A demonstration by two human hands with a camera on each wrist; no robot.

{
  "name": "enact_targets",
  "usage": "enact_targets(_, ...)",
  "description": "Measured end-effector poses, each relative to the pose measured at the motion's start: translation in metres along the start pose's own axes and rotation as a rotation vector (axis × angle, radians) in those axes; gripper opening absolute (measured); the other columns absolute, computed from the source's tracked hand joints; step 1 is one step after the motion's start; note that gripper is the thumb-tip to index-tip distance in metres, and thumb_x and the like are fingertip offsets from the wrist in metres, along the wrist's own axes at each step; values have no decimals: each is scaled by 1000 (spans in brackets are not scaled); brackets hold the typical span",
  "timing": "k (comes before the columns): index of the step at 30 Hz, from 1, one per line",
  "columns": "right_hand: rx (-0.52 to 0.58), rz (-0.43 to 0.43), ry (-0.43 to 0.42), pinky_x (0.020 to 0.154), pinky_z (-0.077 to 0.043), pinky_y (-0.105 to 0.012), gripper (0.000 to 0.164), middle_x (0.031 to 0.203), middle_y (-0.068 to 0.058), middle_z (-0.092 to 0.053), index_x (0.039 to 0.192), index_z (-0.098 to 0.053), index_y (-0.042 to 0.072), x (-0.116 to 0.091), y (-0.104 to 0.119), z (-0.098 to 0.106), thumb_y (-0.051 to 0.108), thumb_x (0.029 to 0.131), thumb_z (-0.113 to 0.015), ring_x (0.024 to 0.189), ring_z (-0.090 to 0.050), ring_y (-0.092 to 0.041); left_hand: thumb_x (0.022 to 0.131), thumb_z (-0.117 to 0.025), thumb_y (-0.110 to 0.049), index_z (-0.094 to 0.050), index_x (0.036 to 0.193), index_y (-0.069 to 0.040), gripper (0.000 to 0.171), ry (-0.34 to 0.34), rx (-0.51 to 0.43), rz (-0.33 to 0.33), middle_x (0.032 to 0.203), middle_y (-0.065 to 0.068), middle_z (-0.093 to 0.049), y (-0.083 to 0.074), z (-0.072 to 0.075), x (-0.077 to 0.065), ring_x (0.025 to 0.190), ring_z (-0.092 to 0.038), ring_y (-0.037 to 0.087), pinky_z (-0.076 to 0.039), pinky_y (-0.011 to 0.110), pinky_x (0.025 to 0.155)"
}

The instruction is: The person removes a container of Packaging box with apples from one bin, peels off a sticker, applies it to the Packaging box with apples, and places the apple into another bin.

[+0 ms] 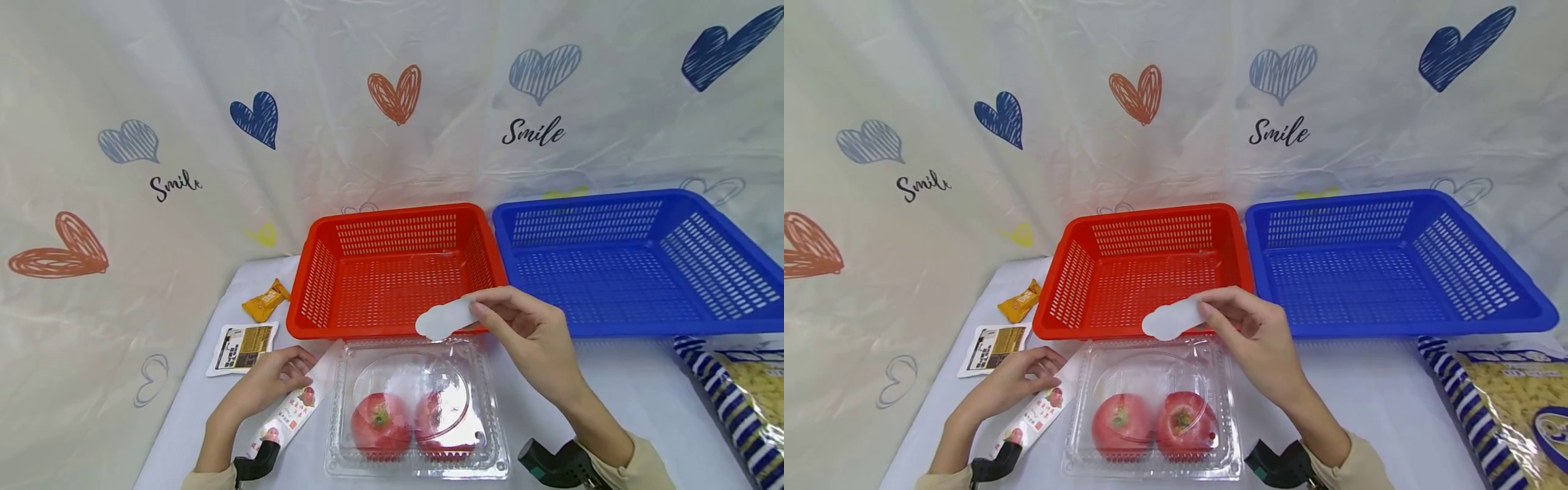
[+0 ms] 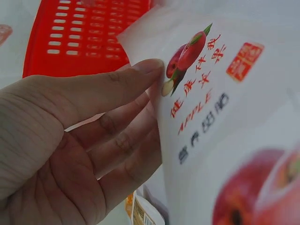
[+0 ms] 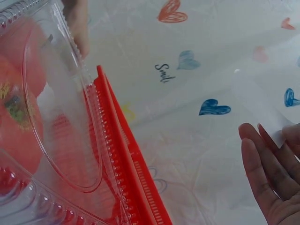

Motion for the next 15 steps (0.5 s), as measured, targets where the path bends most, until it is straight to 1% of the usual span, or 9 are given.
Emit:
enact_targets(6,23,15,1,68,-55,-18,26,101,-2,-77,111,-74,-5,1,1,-1,-19,91,-66,85,-72,-11,91,-78,-3,-69,112,-2,23,-15,21,14,97,0,-70,0,-3,1,85,-65,13,-57,26,78)
enact_targets(10,46,6,1,69,-55,-18,27,100,-3,-77,111,-75,-4,2,2,-4,-19,91,-66,85,-72,-12,91,-78,-3,-66,118,1,30,-53,30,3,109,8,-70,-2,-1,-1,90,-67,18,-58,30,83)
enact_targets(12,52,5,8,71,-56,-19,27,100,-3,-77,111,-74,-4,2,2,-5,-19,91,-66,86,-71,-12,92,-78,-6,-64,122,-1,33,-85,26,21,115,10,-69,-5,0,-6,95,-68,19,-58,31,85)
enact_targets(15,61,3,31,73,-56,-19,25,100,-2,-76,111,-74,-4,2,1,-7,-18,92,-66,87,-71,-12,96,-77,-13,-64,125,-3,34,-128,30,75,122,10,-68,-14,2,-16,102,-68,21,-59,33,86)
Point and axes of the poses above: each hand's wrist, its own x-axis towards the middle knuckle, its own z-axis out of the back of the hand, y = z × x, the point moved 3 cm from there along x, towards the middle knuckle
